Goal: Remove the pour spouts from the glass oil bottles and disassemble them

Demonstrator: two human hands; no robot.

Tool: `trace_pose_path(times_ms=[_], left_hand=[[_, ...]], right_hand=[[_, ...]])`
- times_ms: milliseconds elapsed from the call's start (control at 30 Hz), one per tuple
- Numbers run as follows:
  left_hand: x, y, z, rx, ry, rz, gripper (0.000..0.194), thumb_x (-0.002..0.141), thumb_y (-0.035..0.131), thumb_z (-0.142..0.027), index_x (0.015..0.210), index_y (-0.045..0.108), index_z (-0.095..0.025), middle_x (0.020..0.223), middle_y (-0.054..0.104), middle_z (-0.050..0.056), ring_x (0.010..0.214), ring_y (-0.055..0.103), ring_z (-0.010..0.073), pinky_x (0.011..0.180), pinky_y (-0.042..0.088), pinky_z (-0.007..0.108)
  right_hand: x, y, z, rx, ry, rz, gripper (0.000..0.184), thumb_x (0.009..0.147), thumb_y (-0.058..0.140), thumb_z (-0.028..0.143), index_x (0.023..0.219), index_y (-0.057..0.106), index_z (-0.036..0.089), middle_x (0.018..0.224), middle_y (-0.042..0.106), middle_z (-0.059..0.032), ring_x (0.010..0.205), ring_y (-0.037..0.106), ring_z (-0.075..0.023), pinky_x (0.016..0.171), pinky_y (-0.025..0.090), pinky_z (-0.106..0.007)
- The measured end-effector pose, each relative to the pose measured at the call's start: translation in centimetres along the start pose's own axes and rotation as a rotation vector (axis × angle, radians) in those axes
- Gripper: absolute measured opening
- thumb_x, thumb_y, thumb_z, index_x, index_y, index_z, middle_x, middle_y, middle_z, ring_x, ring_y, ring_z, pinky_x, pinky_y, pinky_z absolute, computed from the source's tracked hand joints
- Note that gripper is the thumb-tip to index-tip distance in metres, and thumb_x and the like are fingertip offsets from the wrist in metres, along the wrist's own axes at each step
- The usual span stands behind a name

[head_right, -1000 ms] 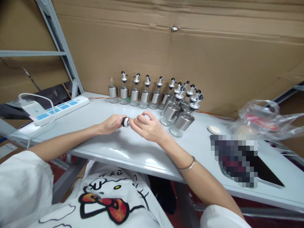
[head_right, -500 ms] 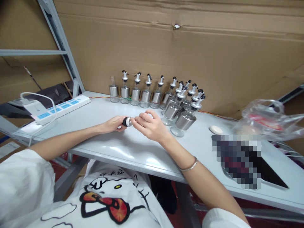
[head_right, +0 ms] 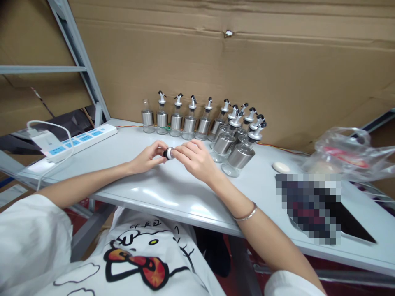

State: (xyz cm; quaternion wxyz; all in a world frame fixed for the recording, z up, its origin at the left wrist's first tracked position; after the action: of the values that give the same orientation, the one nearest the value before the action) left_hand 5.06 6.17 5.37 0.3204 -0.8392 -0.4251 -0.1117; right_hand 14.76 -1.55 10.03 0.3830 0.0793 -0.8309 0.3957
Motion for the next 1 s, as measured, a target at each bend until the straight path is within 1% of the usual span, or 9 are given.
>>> trace_pose_path(times_ms=[67,167,333,433,467,567,800,900,1000], left_hand=[[0.0,-0.6,-0.8,0.065,0.102,-0.062,0.017,0.084,0.058,-0.028,0.091,0.046,-0.019,0.092,0.051,0.004,0.079,0.053,0.0123,0.076,0.045,0.027],[-0.1,-1.1,-1.8,0.228,0.24,-0.106,0.011,0.085,0.057,-0.024,0.089,0.048,-0.019,0.093,0.052,0.005,0.082,0.053,0.0133,0.077,0.046,0.028],[-0.9,-1.2,-3.5,0.455,0.5,-0.139,0.009,0.087,0.057,-0.019,0.093,0.049,-0.019,0.09,0.055,0.004,0.08,0.055,0.0137,0.073,0.048,0.029],[-1.0,-1.1,-3.7,0.569,0.558,-0.115,0.004,0.089,0.054,-0.018,0.092,0.051,-0.019,0.092,0.056,0.005,0.083,0.056,0.0139,0.075,0.049,0.028],[-1.0,-1.0,-3.7,0.606,0.564,-0.1,0.001,0.09,0.052,-0.018,0.091,0.052,-0.019,0.092,0.056,0.005,0.083,0.056,0.0138,0.075,0.049,0.028],[-0.8,-1.0,-3.6,0.7,0.567,-0.063,0.009,0.093,0.047,-0.02,0.091,0.055,-0.018,0.093,0.057,0.006,0.084,0.057,0.0135,0.075,0.05,0.026],[-0.1,-1.4,-3.4,0.735,0.504,-0.007,0.018,0.096,0.042,-0.024,0.099,0.059,-0.017,0.1,0.059,0.009,0.089,0.059,0.0143,0.078,0.049,0.026],[0.3,-1.8,-2.7,0.669,0.425,0.021,0.02,0.096,0.042,-0.025,0.108,0.056,-0.017,0.103,0.059,0.01,0.093,0.059,0.0161,0.082,0.049,0.029],[1.1,-2.9,-1.0,0.623,0.275,0.019,0.024,0.096,0.039,-0.027,0.111,0.054,-0.017,0.098,0.06,0.008,0.09,0.058,0.0169,0.083,0.048,0.03]], right_hand=[[0.1,-0.2,0.0,0.019,0.004,-0.024,0.022,0.095,0.042,0.011,0.099,0.062,0.018,0.085,0.071,-0.0039,0.078,0.058,-0.0156,0.077,0.039,-0.033],[0.2,-0.3,-0.1,0.046,0.025,-0.038,0.019,0.095,0.044,0.012,0.098,0.061,0.018,0.079,0.07,-0.0026,0.072,0.057,-0.0149,0.077,0.039,-0.033],[-0.1,0.5,-1.0,0.112,0.12,-0.009,0.015,0.096,0.048,0.022,0.097,0.061,0.017,0.076,0.069,-0.0031,0.066,0.058,-0.0149,0.08,0.038,-0.034],[-0.5,1.3,-1.8,0.246,0.224,0.006,0.013,0.095,0.05,0.025,0.094,0.061,0.017,0.073,0.07,-0.0011,0.059,0.056,-0.0133,0.08,0.038,-0.033],[-0.7,1.7,-2.0,0.29,0.268,0.028,0.014,0.095,0.05,0.026,0.093,0.06,0.017,0.071,0.069,-0.0001,0.057,0.056,-0.013,0.08,0.037,-0.032],[-1.2,2.8,-2.5,0.31,0.364,0.107,0.016,0.096,0.048,0.028,0.091,0.059,0.018,0.067,0.068,0.0013,0.054,0.055,-0.013,0.081,0.036,-0.033],[-1.4,3.4,-2.5,0.105,0.365,0.172,0.026,0.1,0.036,0.031,0.097,0.057,0.016,0.067,0.069,-0.0034,0.06,0.059,-0.0174,0.087,0.032,-0.036],[-1.3,3.3,-2.4,0.069,0.355,0.183,0.028,0.099,0.037,0.034,0.09,0.057,0.018,0.062,0.067,-0.0018,0.057,0.057,-0.0164,0.086,0.032,-0.035],[-1.1,2.5,-2.4,0.037,0.328,0.133,0.023,0.098,0.04,0.031,0.087,0.056,0.019,0.065,0.066,-0.0007,0.058,0.056,-0.0157,0.087,0.032,-0.035]])
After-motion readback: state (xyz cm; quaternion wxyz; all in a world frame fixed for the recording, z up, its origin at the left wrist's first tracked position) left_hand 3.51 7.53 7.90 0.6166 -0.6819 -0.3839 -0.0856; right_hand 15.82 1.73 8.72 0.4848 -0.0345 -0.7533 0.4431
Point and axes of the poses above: each hand's wrist, its own x-axis towards the middle knuckle, its own y-axis out of the palm, z = x × y, the point moved 9 cm from there along x, towards the middle knuckle
